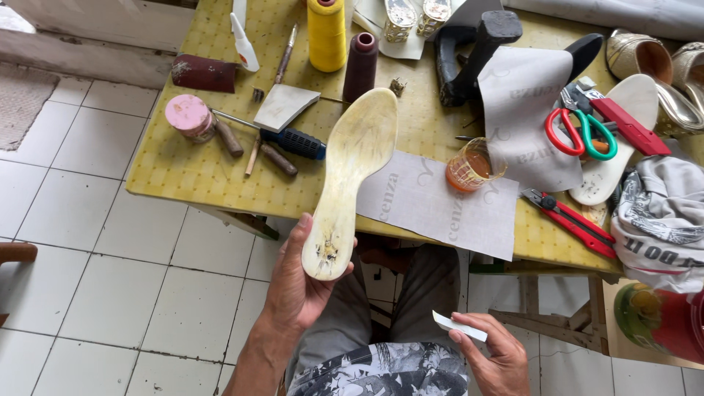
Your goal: The person applies a yellowish liquid to a white shoe insole using a small white sponge. They dip the sponge into a plastic cup containing the liquid and spread it across the insole surface. The person also uses a utility knife to trim a small piece of material and handles a plastic bottle.
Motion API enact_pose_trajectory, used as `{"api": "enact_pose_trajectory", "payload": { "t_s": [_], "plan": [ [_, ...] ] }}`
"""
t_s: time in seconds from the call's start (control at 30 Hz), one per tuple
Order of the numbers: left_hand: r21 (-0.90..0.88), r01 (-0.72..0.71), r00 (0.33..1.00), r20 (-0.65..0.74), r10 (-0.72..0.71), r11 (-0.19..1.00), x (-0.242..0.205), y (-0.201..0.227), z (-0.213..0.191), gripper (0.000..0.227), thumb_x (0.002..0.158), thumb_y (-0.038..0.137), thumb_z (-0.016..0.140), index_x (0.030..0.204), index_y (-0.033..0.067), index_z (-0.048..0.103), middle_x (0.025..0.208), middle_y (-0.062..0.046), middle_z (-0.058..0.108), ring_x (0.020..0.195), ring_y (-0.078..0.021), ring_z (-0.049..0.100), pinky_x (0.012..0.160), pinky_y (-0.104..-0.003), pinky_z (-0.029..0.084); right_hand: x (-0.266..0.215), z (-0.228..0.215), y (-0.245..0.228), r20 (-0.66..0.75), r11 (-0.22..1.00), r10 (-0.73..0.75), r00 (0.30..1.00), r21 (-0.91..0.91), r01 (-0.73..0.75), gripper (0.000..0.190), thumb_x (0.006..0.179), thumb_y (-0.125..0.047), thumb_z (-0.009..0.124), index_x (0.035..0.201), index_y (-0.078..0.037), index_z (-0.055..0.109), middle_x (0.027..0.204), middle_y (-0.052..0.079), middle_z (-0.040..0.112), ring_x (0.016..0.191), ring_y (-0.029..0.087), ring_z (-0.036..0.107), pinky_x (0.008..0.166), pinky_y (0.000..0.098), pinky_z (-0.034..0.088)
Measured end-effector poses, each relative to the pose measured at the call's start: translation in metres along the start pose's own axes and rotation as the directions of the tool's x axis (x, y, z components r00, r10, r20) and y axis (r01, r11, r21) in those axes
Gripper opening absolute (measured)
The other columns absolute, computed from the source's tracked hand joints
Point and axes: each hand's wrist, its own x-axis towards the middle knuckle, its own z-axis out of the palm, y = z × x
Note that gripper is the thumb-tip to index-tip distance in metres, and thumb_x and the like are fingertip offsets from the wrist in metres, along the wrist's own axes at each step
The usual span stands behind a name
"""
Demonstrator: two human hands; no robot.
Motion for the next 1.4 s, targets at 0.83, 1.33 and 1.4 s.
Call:
{"api": "enact_pose_trajectory", "payload": {
  "t_s": [0.83,1.33,1.4],
  "plan": [
    [0.111,-0.192,0.981,-0.018,0.195,0.975,0.004,0.019,-0.019,0.067,0.08,0.047,0.066,0.125,-0.0029,0.059,0.108,-0.02,0.067,0.086,-0.0309,0.069,0.05,-0.035,0.059,0.007,-0.009,0.005,0.094,0.995,0.07,0.993,0.061,-0.076,0.022,0.078,-0.022,0.074,0.097,-0.01,0.079,0.096,0.002,0.08,0.087,0.014,0.073,0.074,0.0276,0.058],
    [0.114,-0.22,0.97,-0.079,0.23,0.969,-0.005,0.03,-0.027,0.073,0.077,0.052,0.067,0.131,0.0049,0.056,0.109,-0.014,0.066,0.086,-0.0238,0.068,0.053,-0.031,0.058,0.003,-0.003,0.004,0.164,0.982,0.187,0.969,-0.001,-0.189,0.025,0.079,-0.025,0.074,0.1,-0.014,0.079,0.098,0.001,0.08,0.091,0.015,0.074,0.078,0.03,0.058],
    [0.088,-0.274,0.958,-0.06,0.28,0.958,-0.007,0.039,-0.029,0.084,0.071,0.055,0.072,0.134,0.0015,0.054,0.104,-0.012,0.064,0.083,-0.0193,0.067,0.051,-0.028,0.058,0.002,-0.001,0.008,0.137,0.992,0.126,0.982,-0.005,-0.127,0.021,0.079,-0.023,0.074,0.097,-0.013,0.079,0.097,0.0,0.08,0.09,0.013,0.074,0.078,0.0264,0.054]
  ]
}}
